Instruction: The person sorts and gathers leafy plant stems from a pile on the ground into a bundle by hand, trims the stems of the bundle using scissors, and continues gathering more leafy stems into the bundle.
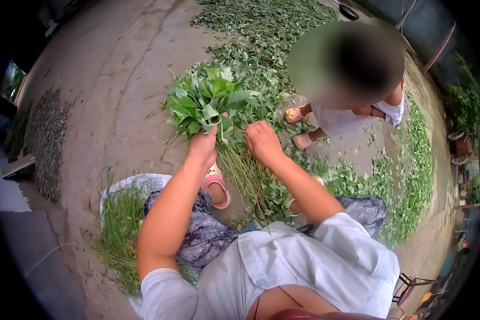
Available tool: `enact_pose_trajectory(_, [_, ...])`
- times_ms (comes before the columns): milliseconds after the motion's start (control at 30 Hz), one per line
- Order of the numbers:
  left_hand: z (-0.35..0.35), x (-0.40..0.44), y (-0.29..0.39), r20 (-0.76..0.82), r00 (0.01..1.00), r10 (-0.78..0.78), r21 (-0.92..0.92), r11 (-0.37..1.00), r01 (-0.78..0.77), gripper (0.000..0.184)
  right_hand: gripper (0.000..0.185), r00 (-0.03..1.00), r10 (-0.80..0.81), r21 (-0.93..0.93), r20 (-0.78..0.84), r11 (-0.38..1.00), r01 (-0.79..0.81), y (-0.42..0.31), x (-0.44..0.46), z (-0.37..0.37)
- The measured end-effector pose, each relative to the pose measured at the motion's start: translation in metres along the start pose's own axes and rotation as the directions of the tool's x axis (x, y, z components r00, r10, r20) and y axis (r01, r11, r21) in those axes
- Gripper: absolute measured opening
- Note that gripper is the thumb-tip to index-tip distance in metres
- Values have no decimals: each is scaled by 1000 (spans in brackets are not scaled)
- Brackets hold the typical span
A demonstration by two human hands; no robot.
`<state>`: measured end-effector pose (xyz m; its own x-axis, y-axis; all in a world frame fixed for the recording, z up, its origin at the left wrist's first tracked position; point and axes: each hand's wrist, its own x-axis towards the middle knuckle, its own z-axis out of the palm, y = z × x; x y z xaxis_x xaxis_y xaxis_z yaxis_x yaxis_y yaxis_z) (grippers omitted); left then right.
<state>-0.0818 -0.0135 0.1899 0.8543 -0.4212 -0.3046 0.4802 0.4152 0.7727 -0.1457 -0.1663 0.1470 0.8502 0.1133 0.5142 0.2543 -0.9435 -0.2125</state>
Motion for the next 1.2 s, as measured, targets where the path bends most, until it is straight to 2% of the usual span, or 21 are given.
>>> enact_pose_trajectory(67, [-1, -1, -2, -4, 999, 40, 10, 999, -40, 17, 14, 996, 53, 125, 73, 990, -62, 19, -27, 9])
enact_pose_trajectory(100, [0, -4, 3, 1, 999, 33, 12, 999, -33, 17, 14, 959, 134, 105, 249, 981, -165, 28, -43, 3])
enact_pose_trajectory(200, [-12, -1, 21, -60, 997, 53, -49, 997, -56, 17, 12, 899, 259, -128, 353, 965, -228, 90, -119, -4])
enact_pose_trajectory(233, [-11, -2, 29, -57, 997, 43, -68, 997, -47, 17, 13, 804, 401, -320, 440, 906, -277, 115, -149, -8])
enact_pose_trajectory(300, [-16, 1, 33, -55, 998, -15, -94, 996, 10, 21, 33, 311, 742, -732, 594, 659, -174, 171, -212, -21])
enact_pose_trajectory(333, [-15, 1, 30, -55, 998, -21, -92, 996, 16, 21, 31, 238, 884, -913, 402, 405, 38, 166, -224, -38])
enact_pose_trajectory(400, [-9, 1, 25, -58, 998, 11, -14, 1000, -12, 21, 29, 201, 916, -938, 347, 341, 64, 170, -224, -54])
enact_pose_trajectory(500, [-6, -3, 33, -42, 999, -15, 35, 999, 16, 21, 35, 223, 828, -704, 514, 556, -442, 168, -183, -45])
enact_pose_trajectory(633, [-11, 0, 45, 10, 999, -45, 39, 998, 45, 20, 35, 515, 518, -11, 683, 713, -701, 147, -137, 24])
enact_pose_trajectory(667, [-12, -1, 47, 11, 1000, -23, 36, 999, 23, 19, 33, 573, 433, 188, 696, 660, -727, 146, -133, 52])
enact_pose_trajectory(733, [-15, 1, 46, -36, 999, -4, 24, 1000, 5, 18, 27, 364, 447, 301, 817, 208, -931, 121, -105, 79])
enact_pose_trajectory(800, [-14, -2, 51, -100, 994, 34, 30, 999, -31, 17, 22, 315, 450, 341, 836, 24, -940, 100, -78, 98])
enact_pose_trajectory(900, [-20, 3, 58, -123, 991, 59, 39, 998, -54, 17, 26, 550, 631, 816, 547, -254, -520, 36, -5, 61])
enact_pose_trajectory(967, [-23, 7, 58, -165, 984, 69, 53, 997, -61, 17, 34, 750, 661, 999, 14, 17, -33, -12, 58, -22])
enact_pose_trajectory(1000, [-25, 7, 53, -172, 984, 42, 50, 998, -34, 17, 39, 693, 662, 958, -285, 208, 196, -40, 81, -63])
enact_pose_trajectory(1033, [-26, 10, 51, -204, 978, 42, 63, 998, -30, 18, 39, 690, 668, 960, -280, 215, 182, -53, 63, -69])
enact_pose_trajectory(1067, [-26, 15, 54, -227, 972, 53, 82, 996, -35, 19, 33, 962, 213, 965, -171, 234, 119, -72, 47, -74])
enact_pose_trajectory(1100, [-30, 17, 54, -217, 973, 80, 122, 991, -54, 20, 29, 956, -293, 956, 6, 282, 81, -92, 34, -78])
enact_pose_trajectory(1133, [-32, 18, 55, -202, 975, 89, 136, 989, -62, 20, 28, 678, -706, 936, 204, 343, 75, -108, 25, -80])
enact_pose_trajectory(1167, [-34, 18, 56, -214, 973, 83, 140, 989, -54, 20, 31, 207, -904, 910, 374, 400, 104, -116, 23, -78])
enact_pose_trajectory(1200, [-36, 18, 57, -233, 969, 81, 136, 989, -51, 20, 28, 256, -865, 879, 432, 467, 96, -106, 26, -79])
